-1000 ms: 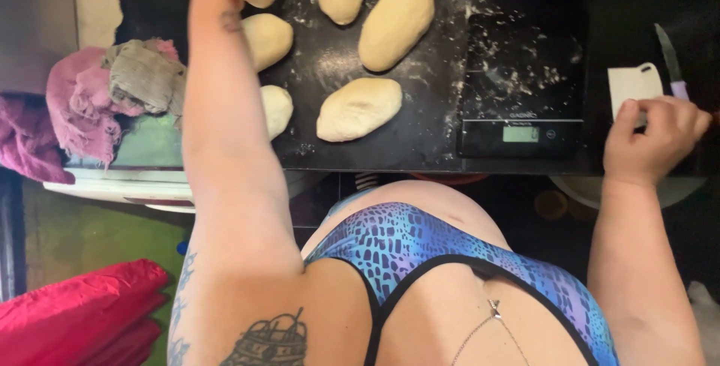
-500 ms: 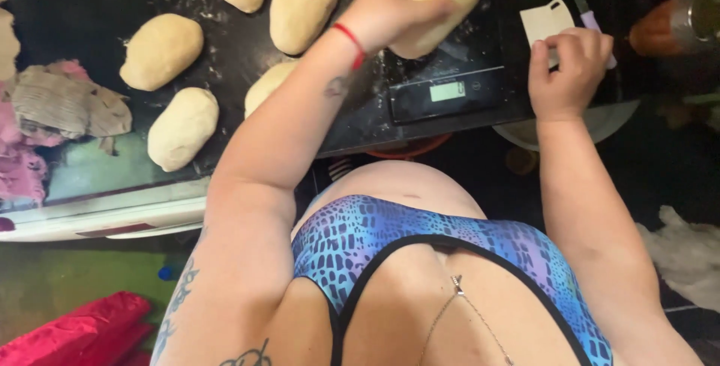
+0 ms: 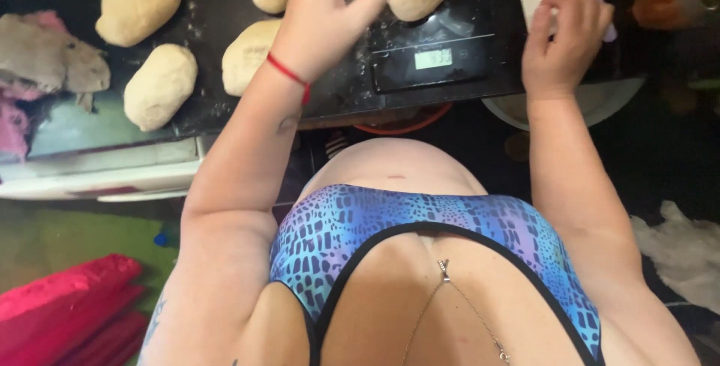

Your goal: Portioning and shaping dough into small loaves and weighing them on a digital scale

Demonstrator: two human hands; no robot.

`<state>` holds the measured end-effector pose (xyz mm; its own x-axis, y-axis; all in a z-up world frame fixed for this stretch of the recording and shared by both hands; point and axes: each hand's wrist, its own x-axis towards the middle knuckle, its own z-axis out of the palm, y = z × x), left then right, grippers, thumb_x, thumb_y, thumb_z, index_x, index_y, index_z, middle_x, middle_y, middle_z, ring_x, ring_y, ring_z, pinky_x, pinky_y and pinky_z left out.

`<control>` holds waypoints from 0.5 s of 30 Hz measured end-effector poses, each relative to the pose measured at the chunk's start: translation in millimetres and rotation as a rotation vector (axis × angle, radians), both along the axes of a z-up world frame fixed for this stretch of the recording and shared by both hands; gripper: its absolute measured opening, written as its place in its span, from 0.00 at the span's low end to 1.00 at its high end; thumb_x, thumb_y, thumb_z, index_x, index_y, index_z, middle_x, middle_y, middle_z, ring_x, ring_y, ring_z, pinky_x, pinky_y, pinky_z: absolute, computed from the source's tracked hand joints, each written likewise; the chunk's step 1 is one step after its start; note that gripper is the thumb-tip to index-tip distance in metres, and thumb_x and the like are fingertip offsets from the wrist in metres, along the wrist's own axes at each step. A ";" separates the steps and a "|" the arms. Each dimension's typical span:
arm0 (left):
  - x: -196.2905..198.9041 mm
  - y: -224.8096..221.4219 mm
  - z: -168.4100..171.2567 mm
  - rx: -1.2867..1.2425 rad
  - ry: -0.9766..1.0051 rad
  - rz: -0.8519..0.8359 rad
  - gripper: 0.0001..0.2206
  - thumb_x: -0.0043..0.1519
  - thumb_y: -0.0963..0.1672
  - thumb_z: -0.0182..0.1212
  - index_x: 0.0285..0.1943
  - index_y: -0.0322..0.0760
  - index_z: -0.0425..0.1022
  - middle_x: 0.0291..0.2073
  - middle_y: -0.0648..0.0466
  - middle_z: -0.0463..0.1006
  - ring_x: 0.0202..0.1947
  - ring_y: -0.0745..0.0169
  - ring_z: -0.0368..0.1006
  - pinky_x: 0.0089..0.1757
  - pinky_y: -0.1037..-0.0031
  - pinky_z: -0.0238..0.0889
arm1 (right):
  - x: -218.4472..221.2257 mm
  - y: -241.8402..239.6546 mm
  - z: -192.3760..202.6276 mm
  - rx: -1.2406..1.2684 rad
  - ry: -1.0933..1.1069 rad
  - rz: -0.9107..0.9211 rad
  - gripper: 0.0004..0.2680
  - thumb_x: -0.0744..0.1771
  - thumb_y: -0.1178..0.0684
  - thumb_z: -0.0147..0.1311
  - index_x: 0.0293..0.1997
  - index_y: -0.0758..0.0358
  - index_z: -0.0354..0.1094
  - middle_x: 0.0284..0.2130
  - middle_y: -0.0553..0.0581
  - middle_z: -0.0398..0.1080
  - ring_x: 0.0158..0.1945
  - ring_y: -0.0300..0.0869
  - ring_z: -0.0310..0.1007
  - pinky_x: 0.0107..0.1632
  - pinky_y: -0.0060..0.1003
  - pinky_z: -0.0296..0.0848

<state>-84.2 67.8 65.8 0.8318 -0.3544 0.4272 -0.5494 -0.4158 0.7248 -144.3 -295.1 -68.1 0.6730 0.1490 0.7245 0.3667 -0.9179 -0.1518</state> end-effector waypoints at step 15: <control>-112.0 9.2 22.5 -0.104 0.487 0.027 0.08 0.72 0.43 0.63 0.59 0.40 0.78 0.51 0.54 0.78 0.51 0.65 0.78 0.58 0.74 0.74 | -3.4 0.7 8.9 0.150 0.048 0.097 0.10 0.79 0.53 0.44 0.56 0.70 0.70 0.47 0.64 0.74 0.50 0.55 0.66 0.50 0.48 0.64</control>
